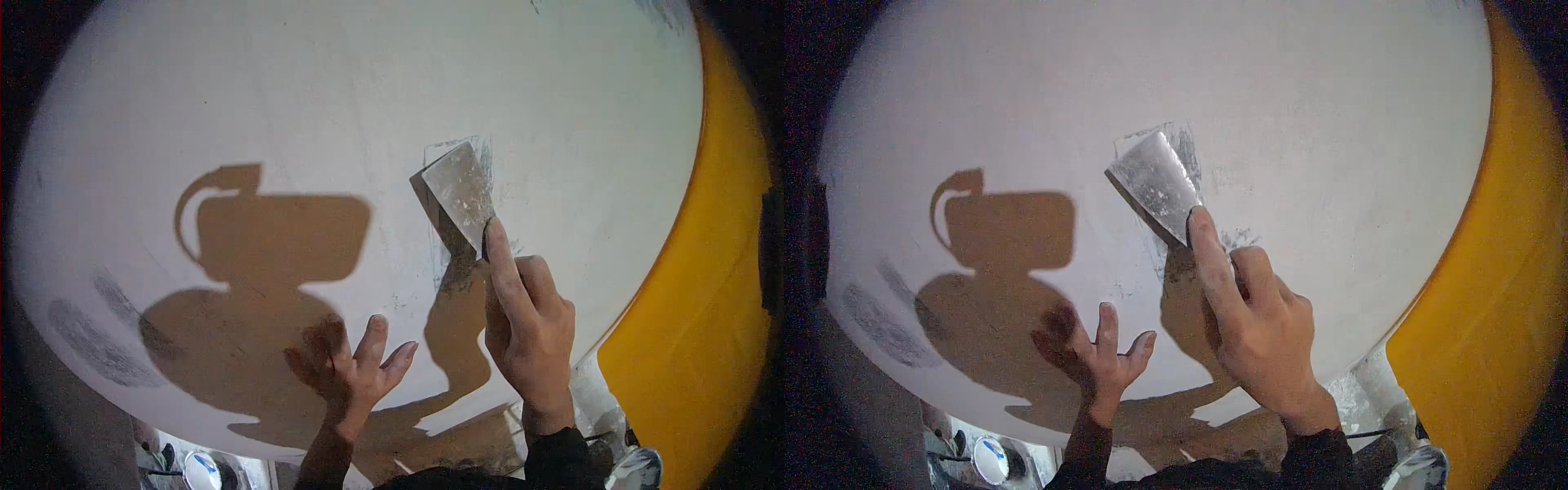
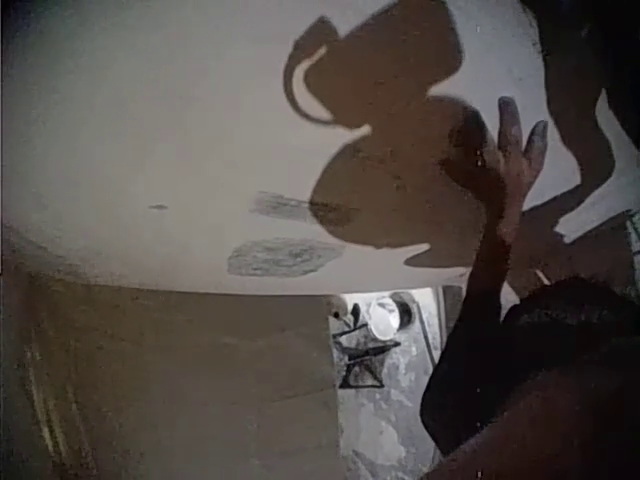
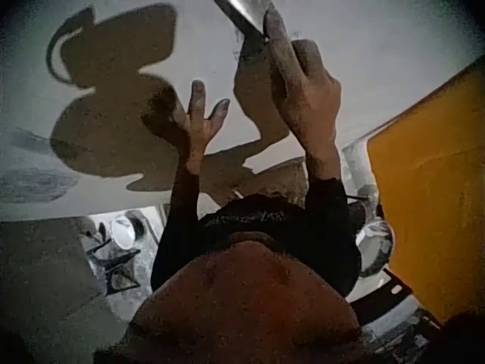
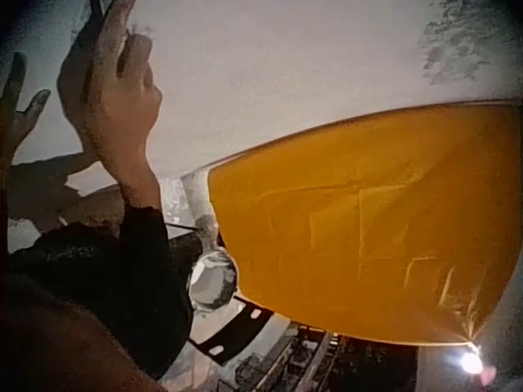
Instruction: Patching and sanding a wall surface.
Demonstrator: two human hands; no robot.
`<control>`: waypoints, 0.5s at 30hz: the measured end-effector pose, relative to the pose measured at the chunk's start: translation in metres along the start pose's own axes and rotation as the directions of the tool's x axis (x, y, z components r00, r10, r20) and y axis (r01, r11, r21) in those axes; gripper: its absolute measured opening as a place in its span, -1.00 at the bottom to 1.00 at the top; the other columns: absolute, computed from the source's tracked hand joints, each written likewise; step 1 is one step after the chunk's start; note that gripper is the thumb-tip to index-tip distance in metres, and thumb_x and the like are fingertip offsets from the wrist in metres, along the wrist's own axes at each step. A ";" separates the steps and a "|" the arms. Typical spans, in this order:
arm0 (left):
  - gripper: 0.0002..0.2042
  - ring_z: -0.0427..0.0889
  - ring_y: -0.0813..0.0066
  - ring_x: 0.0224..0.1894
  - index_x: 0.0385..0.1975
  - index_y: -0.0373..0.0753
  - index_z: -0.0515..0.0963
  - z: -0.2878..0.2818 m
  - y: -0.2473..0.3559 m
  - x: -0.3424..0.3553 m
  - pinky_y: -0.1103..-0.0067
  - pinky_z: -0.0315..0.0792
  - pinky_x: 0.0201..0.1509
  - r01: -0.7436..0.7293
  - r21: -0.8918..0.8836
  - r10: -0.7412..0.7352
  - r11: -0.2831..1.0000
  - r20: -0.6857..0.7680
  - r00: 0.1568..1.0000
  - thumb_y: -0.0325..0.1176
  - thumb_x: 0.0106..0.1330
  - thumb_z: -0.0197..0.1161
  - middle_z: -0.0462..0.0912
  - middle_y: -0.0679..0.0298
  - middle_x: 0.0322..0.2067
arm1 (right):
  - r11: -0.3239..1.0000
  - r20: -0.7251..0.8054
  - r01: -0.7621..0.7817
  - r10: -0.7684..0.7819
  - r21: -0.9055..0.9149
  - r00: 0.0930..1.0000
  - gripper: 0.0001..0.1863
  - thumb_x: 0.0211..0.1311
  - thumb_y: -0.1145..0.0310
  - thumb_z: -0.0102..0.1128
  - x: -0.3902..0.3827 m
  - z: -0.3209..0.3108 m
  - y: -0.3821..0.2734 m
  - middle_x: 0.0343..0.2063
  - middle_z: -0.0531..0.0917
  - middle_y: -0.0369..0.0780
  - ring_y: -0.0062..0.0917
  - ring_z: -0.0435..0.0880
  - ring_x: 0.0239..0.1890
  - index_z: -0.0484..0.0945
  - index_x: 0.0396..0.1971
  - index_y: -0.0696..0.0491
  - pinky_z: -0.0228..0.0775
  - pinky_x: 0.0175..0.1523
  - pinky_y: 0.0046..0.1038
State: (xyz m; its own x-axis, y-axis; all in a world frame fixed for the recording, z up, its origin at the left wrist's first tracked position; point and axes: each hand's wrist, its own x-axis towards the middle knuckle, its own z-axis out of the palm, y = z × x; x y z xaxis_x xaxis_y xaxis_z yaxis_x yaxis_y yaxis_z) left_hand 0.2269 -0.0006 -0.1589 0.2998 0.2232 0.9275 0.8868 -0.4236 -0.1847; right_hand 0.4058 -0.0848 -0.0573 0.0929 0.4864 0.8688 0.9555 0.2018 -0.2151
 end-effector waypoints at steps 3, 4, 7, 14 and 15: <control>-0.28 0.13 -0.23 0.18 0.12 0.04 0.32 -0.001 0.003 0.001 -0.24 -0.34 0.13 -0.003 0.034 0.004 0.999 -0.010 1.000 0.19 -0.08 0.30 0.24 -0.11 0.07 | 1.000 -0.006 0.003 -0.003 0.008 1.000 -0.42 0.03 0.62 0.10 -0.007 0.001 0.005 -0.57 0.40 -0.24 -0.49 0.45 -0.63 0.34 0.13 -0.01 0.36 -0.53 -0.44; -0.30 0.08 -0.24 0.20 0.10 0.03 0.34 -0.001 0.004 0.001 -0.24 -0.35 0.13 -0.010 0.033 0.010 0.999 -0.004 1.000 0.19 -0.07 0.29 0.22 -0.10 0.08 | 1.000 -0.008 0.009 -0.009 0.026 1.000 -0.43 0.04 0.62 0.10 -0.006 -0.001 0.007 -0.58 0.40 -0.23 -0.48 0.44 -0.64 0.34 0.13 0.00 0.35 -0.53 -0.45; -0.30 0.00 -0.22 0.24 0.08 0.04 0.37 -0.004 0.005 0.010 -0.25 -0.37 0.15 -0.012 0.039 0.009 0.999 0.068 0.998 0.23 -0.09 0.27 0.17 -0.09 0.11 | 0.997 -0.011 -0.002 0.003 0.078 1.000 -0.45 0.06 0.62 0.09 0.010 -0.009 0.006 -0.60 0.39 -0.21 -0.47 0.41 -0.65 0.34 0.13 0.01 0.33 -0.52 -0.48; -0.29 0.06 -0.14 0.24 0.09 0.02 0.36 -0.001 0.016 0.014 -0.23 -0.31 0.16 -0.028 0.081 0.031 0.996 -0.036 0.999 0.22 -0.08 0.27 0.21 -0.07 0.09 | 0.978 -0.004 -0.061 0.063 0.200 0.998 -0.45 0.05 0.65 0.05 0.001 -0.007 0.014 -0.62 0.36 -0.18 -0.46 0.40 -0.62 0.34 0.13 0.06 0.27 -0.51 -0.52; -0.29 0.07 -0.11 0.24 0.11 0.03 0.34 -0.002 0.015 0.013 -0.21 -0.31 0.17 -0.045 0.077 0.047 0.996 -0.023 0.999 0.21 -0.07 0.27 0.19 -0.06 0.12 | 0.977 -0.002 -0.062 0.064 0.203 0.998 -0.45 0.05 0.65 0.05 0.002 -0.007 0.014 -0.62 0.36 -0.18 -0.46 0.40 -0.62 0.34 0.13 0.06 0.27 -0.51 -0.52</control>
State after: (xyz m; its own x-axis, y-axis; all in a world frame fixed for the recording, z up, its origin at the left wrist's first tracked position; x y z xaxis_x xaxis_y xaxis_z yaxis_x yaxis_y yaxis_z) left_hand 0.2433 -0.0058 -0.1485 0.3332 0.1823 0.9251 0.8968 -0.3643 -0.2512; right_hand 0.4214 -0.0865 -0.0552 0.1542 0.4970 0.8540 0.8712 0.3394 -0.3548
